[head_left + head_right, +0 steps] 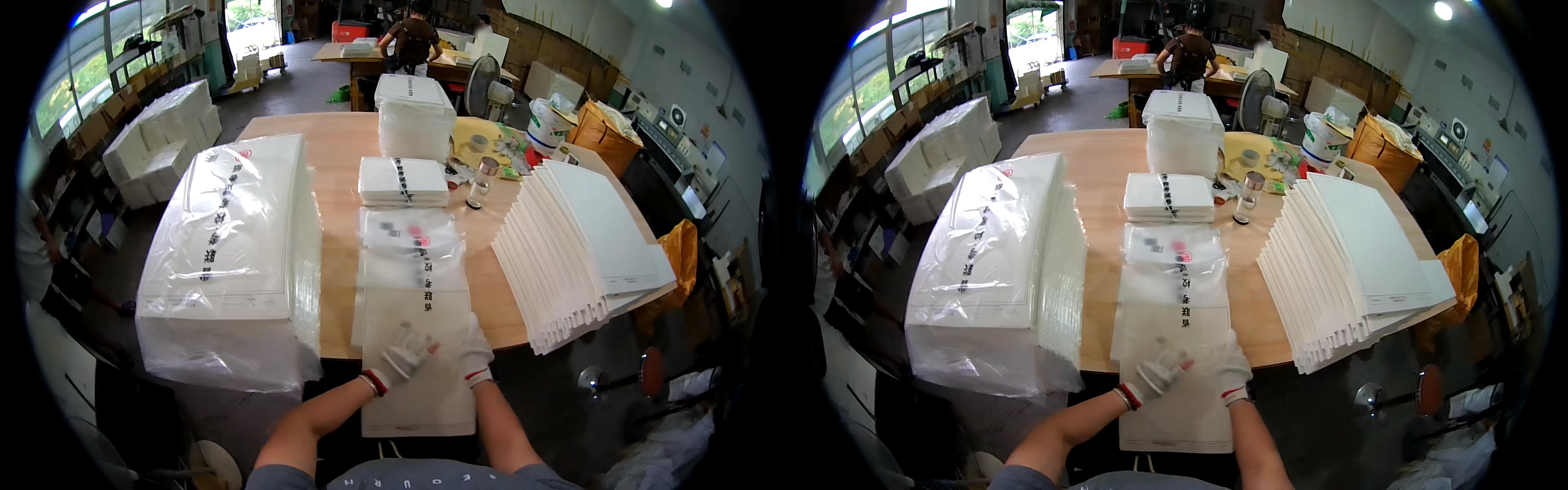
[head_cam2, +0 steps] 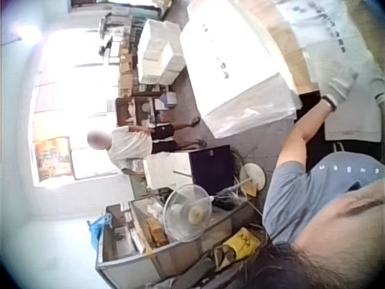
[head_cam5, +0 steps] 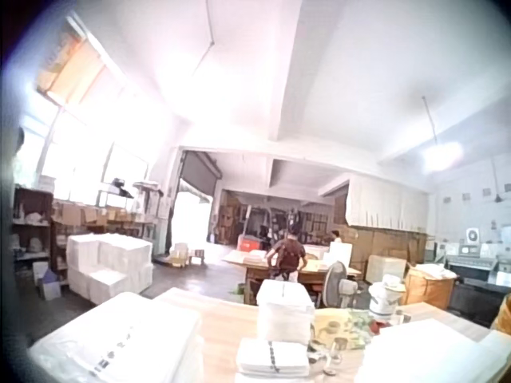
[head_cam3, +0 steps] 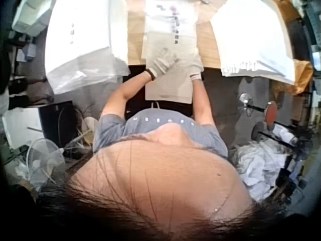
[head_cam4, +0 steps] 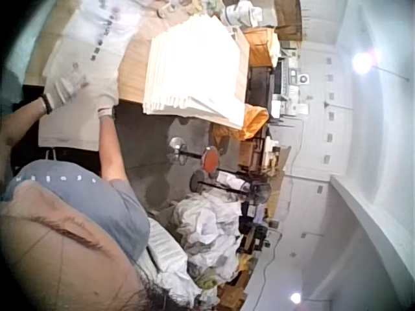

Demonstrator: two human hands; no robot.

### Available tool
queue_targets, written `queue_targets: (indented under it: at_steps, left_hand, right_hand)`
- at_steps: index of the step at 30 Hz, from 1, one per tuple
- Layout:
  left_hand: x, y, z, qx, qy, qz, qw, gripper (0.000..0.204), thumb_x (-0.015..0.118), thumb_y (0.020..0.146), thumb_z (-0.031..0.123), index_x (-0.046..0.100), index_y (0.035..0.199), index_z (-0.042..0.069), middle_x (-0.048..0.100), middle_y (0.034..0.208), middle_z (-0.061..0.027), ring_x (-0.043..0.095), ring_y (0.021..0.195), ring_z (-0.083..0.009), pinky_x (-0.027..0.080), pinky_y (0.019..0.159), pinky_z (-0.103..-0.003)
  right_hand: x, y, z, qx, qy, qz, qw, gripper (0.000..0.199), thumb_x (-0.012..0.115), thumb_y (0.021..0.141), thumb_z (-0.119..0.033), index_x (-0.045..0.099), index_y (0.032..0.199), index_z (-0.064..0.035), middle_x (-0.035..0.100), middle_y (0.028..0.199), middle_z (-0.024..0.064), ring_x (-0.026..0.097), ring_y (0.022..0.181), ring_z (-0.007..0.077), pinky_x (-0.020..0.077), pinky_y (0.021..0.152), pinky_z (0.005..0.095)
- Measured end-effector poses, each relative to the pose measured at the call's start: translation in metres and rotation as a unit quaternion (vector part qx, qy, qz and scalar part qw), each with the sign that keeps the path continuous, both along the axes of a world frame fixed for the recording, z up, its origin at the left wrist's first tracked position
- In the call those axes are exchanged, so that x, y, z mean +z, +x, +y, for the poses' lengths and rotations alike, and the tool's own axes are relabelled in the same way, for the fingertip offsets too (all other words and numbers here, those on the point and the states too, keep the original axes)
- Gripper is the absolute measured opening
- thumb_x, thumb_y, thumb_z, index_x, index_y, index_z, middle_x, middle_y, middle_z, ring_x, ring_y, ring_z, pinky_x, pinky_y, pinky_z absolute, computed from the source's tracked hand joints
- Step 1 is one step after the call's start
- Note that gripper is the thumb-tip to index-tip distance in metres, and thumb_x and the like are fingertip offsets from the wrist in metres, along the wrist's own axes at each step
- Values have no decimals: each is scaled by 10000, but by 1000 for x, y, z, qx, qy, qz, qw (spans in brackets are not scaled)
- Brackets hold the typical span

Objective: The person repeatedly picks up white paper documents from a stack on a table, places them into clear plastic sleeves, and stacks the sealed sleeves on the table. The person wears white gloves and works in a room with other people in the background.

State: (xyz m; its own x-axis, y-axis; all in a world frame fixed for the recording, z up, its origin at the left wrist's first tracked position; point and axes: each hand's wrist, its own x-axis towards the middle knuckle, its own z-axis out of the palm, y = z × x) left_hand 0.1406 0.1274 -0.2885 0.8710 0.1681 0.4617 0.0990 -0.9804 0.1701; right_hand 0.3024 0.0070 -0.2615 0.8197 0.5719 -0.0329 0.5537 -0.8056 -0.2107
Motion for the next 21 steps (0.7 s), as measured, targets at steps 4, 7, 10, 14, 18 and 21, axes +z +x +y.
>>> queue_targets:
  at_steps: [4, 7, 10, 14, 18, 21]
  left_hand:
    - [-19, -21, 56, 202, -252, -38, 946, 329, 555, 776, 77, 499, 1096, 31, 563, 983, -149, 573, 870, -268, 469, 773, -356]
    - [12, -46, 32, 259, -438, -103, 855, 292, 540, 783, 61, 482, 1064, 4, 558, 947, -144, 573, 846, -259, 460, 764, -349]
    - [22, -74, 9, 275, -475, -91, 831, 208, 529, 813, 71, 466, 996, -7, 545, 911, -165, 560, 815, -296, 448, 714, -379]
    - [38, -115, -38, 270, -468, -43, 841, 136, 510, 863, 107, 433, 894, -2, 511, 831, -196, 533, 760, -359, 426, 664, -425]
    - [49, -163, -92, 278, -459, 11, 844, 142, 495, 879, 134, 412, 916, 25, 492, 808, -205, 523, 724, -378, 419, 638, -444]
    - [84, -215, -141, 248, -446, 133, 850, 157, 498, 878, 185, 434, 901, 44, 508, 801, -177, 542, 719, -354, 423, 631, -439]
  right_hand:
    - [-12, 24, -2, 51, -28, 1, 998, 516, 416, 886, -219, 241, 1363, -129, 633, 869, 139, 638, 694, 313, 470, 483, 487]
    - [0, 10, -17, 90, -59, 2, 994, 586, 437, 869, -237, 194, 1391, -125, 630, 824, 142, 632, 653, 309, 466, 481, 505]
    - [10, -16, -45, 115, -79, 32, 990, 615, 446, 854, -226, 181, 1398, -113, 622, 829, 169, 624, 682, 343, 468, 524, 520]
    - [27, -51, -95, 147, -10, 95, 984, 630, 427, 880, -328, 162, 1417, -132, 610, 830, 183, 619, 670, 379, 461, 508, 537]
    - [61, -92, -145, 172, -71, 195, 963, 692, 452, 864, -303, 101, 1421, -90, 609, 792, 216, 606, 647, 397, 460, 555, 534]
    - [81, -136, -204, 127, -82, 323, 934, 738, 522, 832, -277, 109, 1415, -92, 607, 682, 215, 611, 621, 382, 477, 580, 501]
